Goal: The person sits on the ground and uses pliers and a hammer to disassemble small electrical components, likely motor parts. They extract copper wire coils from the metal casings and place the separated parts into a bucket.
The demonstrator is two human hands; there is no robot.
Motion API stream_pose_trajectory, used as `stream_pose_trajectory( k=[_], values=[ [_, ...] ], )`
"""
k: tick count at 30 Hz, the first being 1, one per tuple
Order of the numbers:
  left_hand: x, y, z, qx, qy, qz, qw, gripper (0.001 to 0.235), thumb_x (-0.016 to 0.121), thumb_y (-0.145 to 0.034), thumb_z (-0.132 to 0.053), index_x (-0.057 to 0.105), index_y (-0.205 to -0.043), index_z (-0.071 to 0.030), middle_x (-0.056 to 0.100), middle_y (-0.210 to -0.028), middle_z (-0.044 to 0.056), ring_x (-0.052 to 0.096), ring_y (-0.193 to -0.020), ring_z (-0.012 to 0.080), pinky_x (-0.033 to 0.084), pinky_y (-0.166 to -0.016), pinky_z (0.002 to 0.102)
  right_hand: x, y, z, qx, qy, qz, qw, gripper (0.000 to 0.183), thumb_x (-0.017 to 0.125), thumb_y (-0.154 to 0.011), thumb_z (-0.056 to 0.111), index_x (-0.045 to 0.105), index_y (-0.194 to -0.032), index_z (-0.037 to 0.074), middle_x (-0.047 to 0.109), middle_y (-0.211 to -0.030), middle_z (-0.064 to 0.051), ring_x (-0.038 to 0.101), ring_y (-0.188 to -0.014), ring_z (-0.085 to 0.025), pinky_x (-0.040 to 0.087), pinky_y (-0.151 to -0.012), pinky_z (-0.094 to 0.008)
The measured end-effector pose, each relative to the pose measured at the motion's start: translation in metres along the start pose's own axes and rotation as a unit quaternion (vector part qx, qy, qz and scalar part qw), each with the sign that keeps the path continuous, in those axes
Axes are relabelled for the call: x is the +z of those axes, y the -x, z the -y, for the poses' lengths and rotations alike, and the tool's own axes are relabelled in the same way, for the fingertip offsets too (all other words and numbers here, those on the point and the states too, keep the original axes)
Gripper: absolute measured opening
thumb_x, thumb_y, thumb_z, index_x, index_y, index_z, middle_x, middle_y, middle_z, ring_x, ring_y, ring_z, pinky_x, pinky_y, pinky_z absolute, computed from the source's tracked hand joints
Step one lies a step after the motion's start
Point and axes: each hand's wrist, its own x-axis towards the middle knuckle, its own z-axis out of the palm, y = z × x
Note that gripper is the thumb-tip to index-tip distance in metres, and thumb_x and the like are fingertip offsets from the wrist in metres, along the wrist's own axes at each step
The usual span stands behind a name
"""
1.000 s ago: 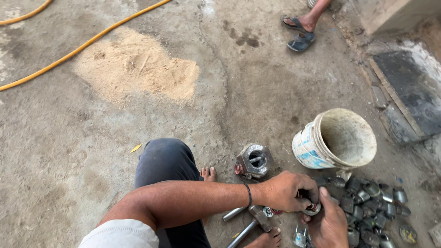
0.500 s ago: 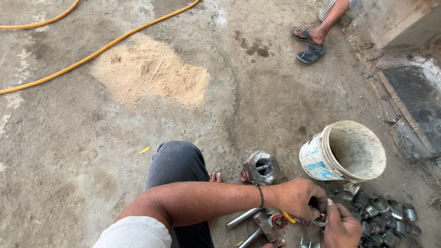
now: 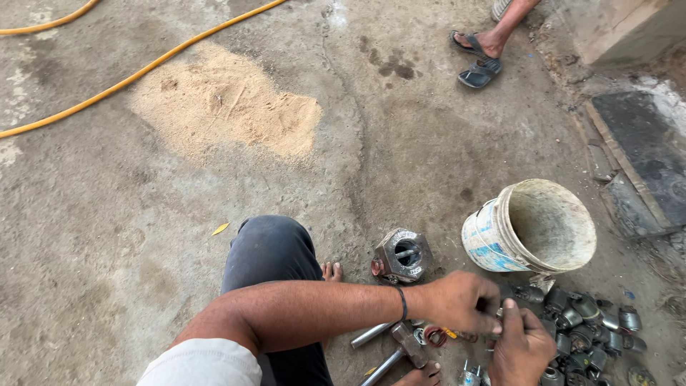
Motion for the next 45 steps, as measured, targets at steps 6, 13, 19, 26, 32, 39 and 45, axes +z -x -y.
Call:
stream_pose_trajectory(
  k=[6, 13, 19, 26, 32, 39, 45],
  values=[
    [-0.003, 0.005, -0.001, 0.041, -0.017, -0.022, 0.999, 0.024, 0.073, -0.078, -0.019, 0.071, -0.098, -0.006, 0.076, -0.092, 0.012, 0.075, -0.088, 0.0296, 0.06, -0.081, 0.04, -0.002, 0.007, 0.001, -0.084, 0.054, 0.022, 0.995, 0.032, 0.07, -0.106, 0.011, 0.064, -0.077, -0.002, 0.06, -0.069, -0.002, 0.049, -0.06, -0.005, 0.038, -0.054, -0.022],
    [-0.004, 0.019, -0.011, 0.072, -0.058, -0.041, 0.995, 0.027, 0.073, -0.075, -0.016, 0.07, -0.1, -0.005, 0.073, -0.094, 0.014, 0.072, -0.09, 0.0335, 0.059, -0.082, 0.041, 0.001, 0.006, 0.021, 0.089, 0.076, 0.066, 0.991, 0.027, 0.066, -0.102, 0.018, 0.066, -0.081, 0.0, 0.061, -0.068, -0.003, 0.05, -0.051, -0.007, 0.037, -0.042, -0.026],
    [-0.015, 0.019, -0.017, 0.025, 0.014, 0.02, 0.999, 0.02, 0.073, -0.073, -0.019, 0.068, -0.086, -0.005, 0.072, -0.082, 0.01, 0.073, -0.077, 0.0289, 0.059, -0.071, 0.04, -0.002, 0.009, 0.027, 0.092, 0.025, 0.118, 0.988, 0.025, 0.065, -0.099, 0.017, 0.068, -0.081, 0.0, 0.063, -0.07, 0.0, 0.055, -0.055, -0.004, 0.043, -0.046, -0.023],
    [-0.005, 0.023, -0.026, 0.132, -0.218, -0.039, 0.966, 0.032, 0.077, -0.072, -0.023, 0.065, -0.096, -0.007, 0.067, -0.104, 0.008, 0.07, -0.096, 0.0313, 0.058, -0.081, 0.043, 0.001, 0.006, 0.007, 0.146, 0.048, 0.078, 0.985, 0.034, 0.064, -0.103, 0.024, 0.066, -0.08, 0.0, 0.059, -0.063, -0.004, 0.048, -0.046, -0.012, 0.033, -0.039, -0.028],
    [-0.02, 0.03, -0.039, 0.269, -0.131, -0.018, 0.954, 0.042, 0.076, -0.07, -0.02, 0.065, -0.107, -0.003, 0.066, -0.114, 0.011, 0.066, -0.104, 0.0348, 0.056, -0.084, 0.044, 0.006, 0.004, 0.008, 0.189, -0.041, 0.071, 0.979, 0.023, 0.061, -0.092, 0.025, 0.072, -0.089, 0.005, 0.07, -0.07, -0.002, 0.061, -0.051, -0.013, 0.044, -0.043, -0.029],
    [-0.026, 0.029, -0.031, 0.187, -0.111, 0.039, 0.975, 0.026, 0.076, -0.063, -0.017, 0.06, -0.078, -0.003, 0.056, -0.097, 0.013, 0.062, -0.093, 0.034, 0.053, -0.08, 0.044, 0.018, 0.01, -0.015, 0.135, -0.018, 0.028, 0.99, 0.027, 0.07, -0.097, 0.019, 0.07, -0.081, -0.003, 0.063, -0.068, -0.003, 0.053, -0.055, -0.01, 0.039, -0.047, -0.029],
    [-0.024, 0.028, -0.03, 0.167, -0.067, 0.029, 0.983, 0.025, 0.077, -0.074, -0.019, 0.057, -0.074, -0.005, 0.052, -0.095, 0.013, 0.06, -0.09, 0.0333, 0.051, -0.078, 0.043, 0.015, 0.007, -0.018, 0.063, -0.02, -0.022, 0.998, 0.031, 0.073, -0.097, 0.016, 0.06, -0.073, 0.0, 0.057, -0.068, 0.001, 0.046, -0.059, -0.006, 0.035, -0.047, -0.028]
  ],
)
